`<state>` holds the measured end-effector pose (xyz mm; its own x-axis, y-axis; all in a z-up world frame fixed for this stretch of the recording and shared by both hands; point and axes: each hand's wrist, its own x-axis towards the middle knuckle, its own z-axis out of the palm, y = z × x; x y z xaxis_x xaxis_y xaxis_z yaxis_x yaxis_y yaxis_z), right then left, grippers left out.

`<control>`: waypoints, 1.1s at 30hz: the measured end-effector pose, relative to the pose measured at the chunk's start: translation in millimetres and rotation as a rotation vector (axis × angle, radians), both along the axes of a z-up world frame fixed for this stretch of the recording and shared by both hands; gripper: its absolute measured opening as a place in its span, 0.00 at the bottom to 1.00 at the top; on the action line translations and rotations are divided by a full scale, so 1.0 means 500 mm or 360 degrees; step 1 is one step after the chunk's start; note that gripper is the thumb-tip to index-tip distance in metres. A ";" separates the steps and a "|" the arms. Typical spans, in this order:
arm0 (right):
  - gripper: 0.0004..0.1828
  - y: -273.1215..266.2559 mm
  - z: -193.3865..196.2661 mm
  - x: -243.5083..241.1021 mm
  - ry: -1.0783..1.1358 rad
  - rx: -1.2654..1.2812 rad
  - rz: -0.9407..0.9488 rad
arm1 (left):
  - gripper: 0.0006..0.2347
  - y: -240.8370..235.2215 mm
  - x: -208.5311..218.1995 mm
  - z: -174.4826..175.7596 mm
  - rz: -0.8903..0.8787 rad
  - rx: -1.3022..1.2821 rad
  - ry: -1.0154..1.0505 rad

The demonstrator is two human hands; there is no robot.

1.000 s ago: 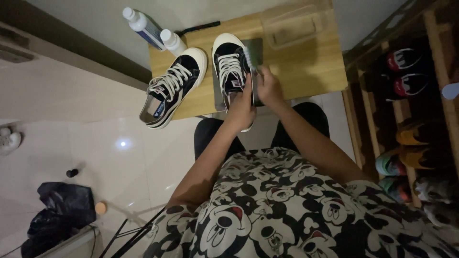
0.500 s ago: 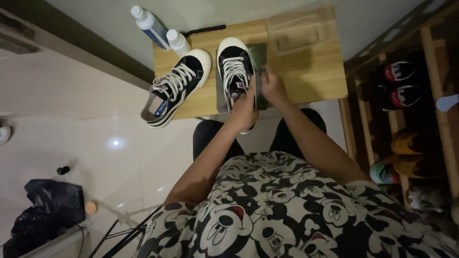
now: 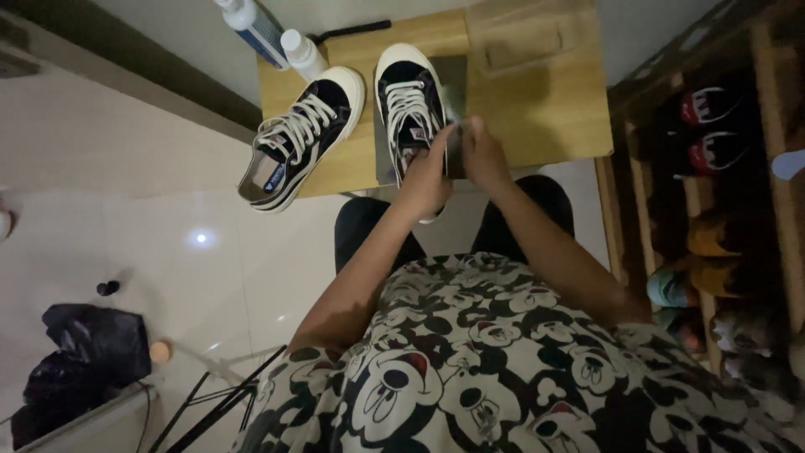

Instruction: The person cleans a black and white sneaker using a green brush. They scrub the white rubber sole and the black canvas upper while holding the shoe in their left hand. The person rotates the shoe to clean different areas, including the toe cap and sides.

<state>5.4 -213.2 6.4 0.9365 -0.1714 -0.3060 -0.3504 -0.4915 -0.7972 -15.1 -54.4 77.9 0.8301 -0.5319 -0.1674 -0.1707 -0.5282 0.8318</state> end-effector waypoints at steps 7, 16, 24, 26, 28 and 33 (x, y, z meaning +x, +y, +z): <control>0.22 0.014 0.056 -0.024 0.0186 0.0049 0.0101 | 0.38 -0.005 -0.009 0.018 0.0050 -0.0001 -0.0035; 0.30 -0.018 0.002 -0.065 -0.0052 0.0139 0.0232 | 0.43 -0.006 -0.008 0.009 0.0086 -0.0058 -0.0065; 0.23 0.011 0.112 -0.088 0.0008 0.0038 0.0106 | 0.44 -0.003 0.000 -0.024 0.0133 -0.0067 -0.0021; 0.21 0.017 0.121 -0.101 -0.0033 0.0130 0.0079 | 0.44 -0.008 -0.010 -0.007 0.0139 -0.0076 -0.0007; 0.19 0.018 0.094 -0.099 -0.0084 0.0220 0.0054 | 0.44 -0.010 -0.005 0.000 0.0146 -0.0087 -0.0001; 0.18 -0.016 -0.045 -0.078 -0.0130 0.0362 -0.0046 | 0.46 -0.010 0.002 -0.016 0.0163 -0.0135 -0.0015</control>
<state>-33.6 -221.0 -16.1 0.9554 -0.1341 -0.2631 -0.2915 -0.2867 -0.9126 -14.3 -59.6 70.1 0.8821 -0.4562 -0.1172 -0.1277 -0.4712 0.8727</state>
